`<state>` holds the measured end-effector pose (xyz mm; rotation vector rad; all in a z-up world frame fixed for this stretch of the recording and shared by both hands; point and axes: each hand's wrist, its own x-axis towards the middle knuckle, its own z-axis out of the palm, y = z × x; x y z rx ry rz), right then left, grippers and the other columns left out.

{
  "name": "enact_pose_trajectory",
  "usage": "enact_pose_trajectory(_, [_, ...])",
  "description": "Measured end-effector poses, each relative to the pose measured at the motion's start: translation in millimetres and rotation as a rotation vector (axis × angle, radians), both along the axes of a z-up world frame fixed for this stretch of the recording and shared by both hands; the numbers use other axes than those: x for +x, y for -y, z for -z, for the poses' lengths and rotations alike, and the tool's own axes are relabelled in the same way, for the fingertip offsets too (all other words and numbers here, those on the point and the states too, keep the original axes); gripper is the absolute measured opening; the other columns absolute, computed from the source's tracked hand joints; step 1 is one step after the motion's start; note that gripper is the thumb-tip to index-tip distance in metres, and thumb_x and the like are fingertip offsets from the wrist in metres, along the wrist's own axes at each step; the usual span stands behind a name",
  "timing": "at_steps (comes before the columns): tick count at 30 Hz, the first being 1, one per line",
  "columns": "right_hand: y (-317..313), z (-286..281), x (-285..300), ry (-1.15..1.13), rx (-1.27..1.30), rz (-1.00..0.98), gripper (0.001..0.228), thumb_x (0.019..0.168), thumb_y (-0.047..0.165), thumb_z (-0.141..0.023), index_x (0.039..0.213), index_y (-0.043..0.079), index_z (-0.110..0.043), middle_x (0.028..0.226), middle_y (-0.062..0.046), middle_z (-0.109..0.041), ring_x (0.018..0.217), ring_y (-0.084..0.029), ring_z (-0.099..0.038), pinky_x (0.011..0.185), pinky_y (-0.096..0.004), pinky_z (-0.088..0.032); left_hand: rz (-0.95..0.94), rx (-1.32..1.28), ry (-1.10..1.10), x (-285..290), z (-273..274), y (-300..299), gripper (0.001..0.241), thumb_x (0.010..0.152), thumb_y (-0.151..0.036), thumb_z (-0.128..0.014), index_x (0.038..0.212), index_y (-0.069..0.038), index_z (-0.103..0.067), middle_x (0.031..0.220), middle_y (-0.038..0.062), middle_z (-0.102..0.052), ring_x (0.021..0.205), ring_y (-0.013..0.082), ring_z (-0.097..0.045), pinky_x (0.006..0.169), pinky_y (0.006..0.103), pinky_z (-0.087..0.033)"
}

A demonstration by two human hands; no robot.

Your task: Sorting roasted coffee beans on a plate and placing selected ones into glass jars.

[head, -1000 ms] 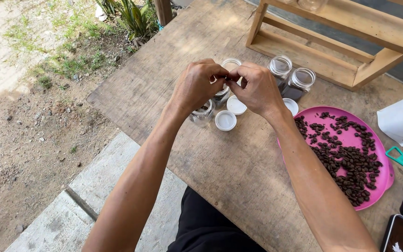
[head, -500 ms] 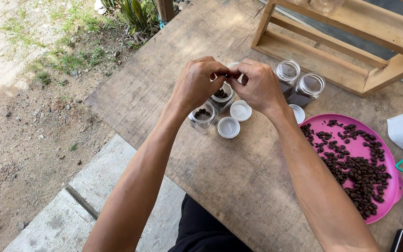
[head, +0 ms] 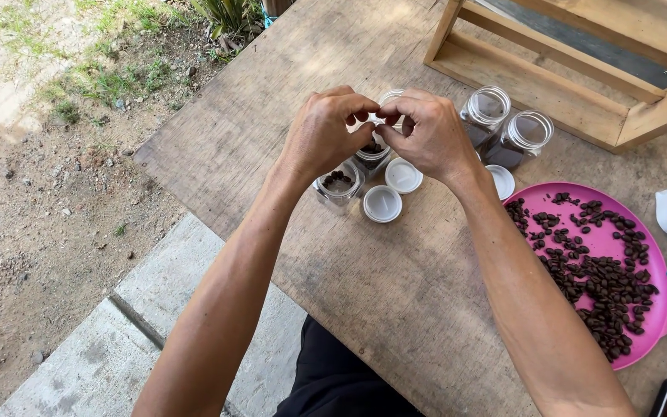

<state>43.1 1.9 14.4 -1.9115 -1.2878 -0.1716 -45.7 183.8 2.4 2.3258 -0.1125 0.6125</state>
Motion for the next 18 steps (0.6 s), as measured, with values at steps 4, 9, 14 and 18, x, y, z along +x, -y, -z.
enact_pose_trajectory(4, [3.4, -0.8, 0.9, -0.010, 0.009, 0.004, 0.009, 0.090, 0.013, -0.082, 0.098, 0.010, -0.078, 0.079, -0.010, -0.066, 0.061, -0.022, -0.063, 0.058, -0.034, -0.050, 0.008, 0.017, 0.021, -3.7, -8.5, 2.3, 0.019, 0.080, -0.019, -0.079, 0.099, -0.024, -0.076, 0.084, -0.002, -0.067, 0.078, 0.0168, -0.068, 0.081, 0.0346, -0.050])
enact_pose_trajectory(9, [13.4, -2.3, -0.6, -0.006, 0.028, 0.015, 0.013, 0.090, 0.011, -0.081, 0.103, 0.010, -0.078, 0.080, -0.010, -0.067, 0.061, -0.023, -0.065, 0.060, -0.035, -0.051, 0.013, 0.017, 0.042, 0.4, -5.8, 9.1, 0.020, 0.079, -0.018, -0.079, 0.098, -0.024, -0.076, 0.084, -0.002, -0.067, 0.077, 0.0162, -0.068, 0.080, 0.0339, -0.049])
enact_pose_trajectory(14, [32.3, -5.1, -4.1, 0.004, 0.024, 0.045, 0.017, 0.089, 0.010, -0.081, 0.106, 0.008, -0.077, 0.080, -0.011, -0.067, 0.063, -0.025, -0.067, 0.062, -0.037, -0.052, 0.044, 0.017, 0.069, 5.6, -6.3, 22.4, 0.020, 0.079, -0.019, -0.079, 0.099, -0.021, -0.076, 0.085, 0.001, -0.069, 0.078, 0.0185, -0.069, 0.078, 0.0354, -0.050])
enact_pose_trajectory(18, [53.8, -7.6, -5.3, 0.002, 0.028, 0.087, 0.022, 0.090, 0.013, -0.081, 0.111, 0.011, -0.077, 0.082, -0.009, -0.068, 0.066, -0.023, -0.068, 0.063, -0.036, -0.053, 0.087, -0.001, 0.089, 12.9, -6.5, 39.0, 0.024, 0.080, -0.017, -0.078, 0.103, -0.021, -0.078, 0.089, 0.004, -0.070, 0.082, 0.0215, -0.070, 0.078, 0.0363, -0.051])
